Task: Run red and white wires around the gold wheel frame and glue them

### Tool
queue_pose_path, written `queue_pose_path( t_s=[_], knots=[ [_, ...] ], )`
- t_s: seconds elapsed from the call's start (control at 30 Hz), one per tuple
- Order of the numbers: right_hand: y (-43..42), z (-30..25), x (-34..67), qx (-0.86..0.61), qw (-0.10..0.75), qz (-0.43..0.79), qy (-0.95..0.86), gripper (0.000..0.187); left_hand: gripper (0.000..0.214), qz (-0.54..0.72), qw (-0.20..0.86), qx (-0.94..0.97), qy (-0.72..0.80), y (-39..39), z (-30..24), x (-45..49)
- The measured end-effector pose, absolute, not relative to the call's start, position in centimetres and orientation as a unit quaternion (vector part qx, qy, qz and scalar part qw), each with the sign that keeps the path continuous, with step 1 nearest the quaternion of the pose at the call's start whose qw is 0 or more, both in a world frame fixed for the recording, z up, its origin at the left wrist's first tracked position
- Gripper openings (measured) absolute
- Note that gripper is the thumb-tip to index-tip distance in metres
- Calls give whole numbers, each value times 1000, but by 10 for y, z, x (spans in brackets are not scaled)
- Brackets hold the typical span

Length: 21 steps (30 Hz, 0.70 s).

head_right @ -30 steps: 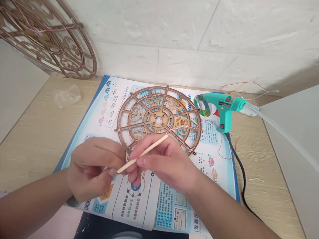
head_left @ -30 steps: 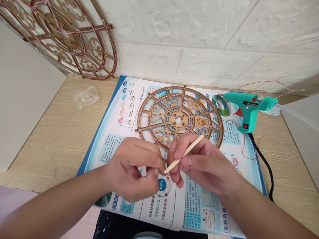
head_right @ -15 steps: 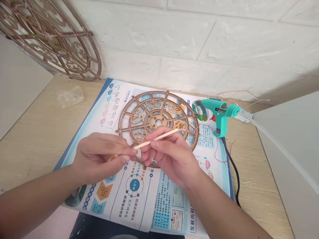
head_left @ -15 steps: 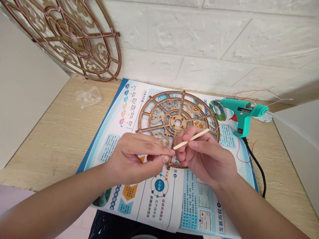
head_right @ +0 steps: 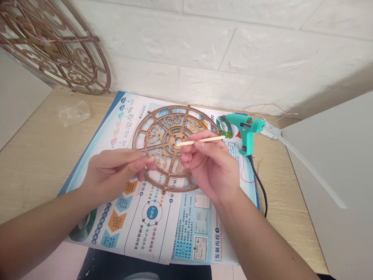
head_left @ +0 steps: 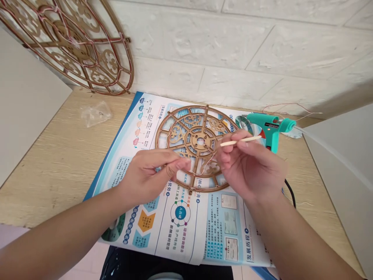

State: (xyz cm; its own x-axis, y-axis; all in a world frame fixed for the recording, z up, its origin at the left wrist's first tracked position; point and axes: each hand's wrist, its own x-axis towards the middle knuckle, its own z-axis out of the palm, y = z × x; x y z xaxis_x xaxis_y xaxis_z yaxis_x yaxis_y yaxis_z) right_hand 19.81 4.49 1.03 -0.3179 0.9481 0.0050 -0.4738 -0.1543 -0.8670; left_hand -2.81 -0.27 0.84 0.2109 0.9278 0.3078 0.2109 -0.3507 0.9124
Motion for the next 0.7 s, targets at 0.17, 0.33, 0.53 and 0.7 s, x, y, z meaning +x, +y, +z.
queue_pose_path(
  t_s=[0.17,0.33,0.53,0.7],
  knots=[
    [55,12,210,-338,570,608,-436,8,23,478,353,681,428,4,4,-34],
    [53,4,206,-358,608,499,-504,6,21,486,322,682,442,9,-2,-38],
    [44,-3,195,-385,623,346,-587,15,16,498,316,679,437,15,-5,-41],
    [43,-9,193,-405,602,302,-618,12,15,490,296,694,436,17,-6,-42]
  ],
)
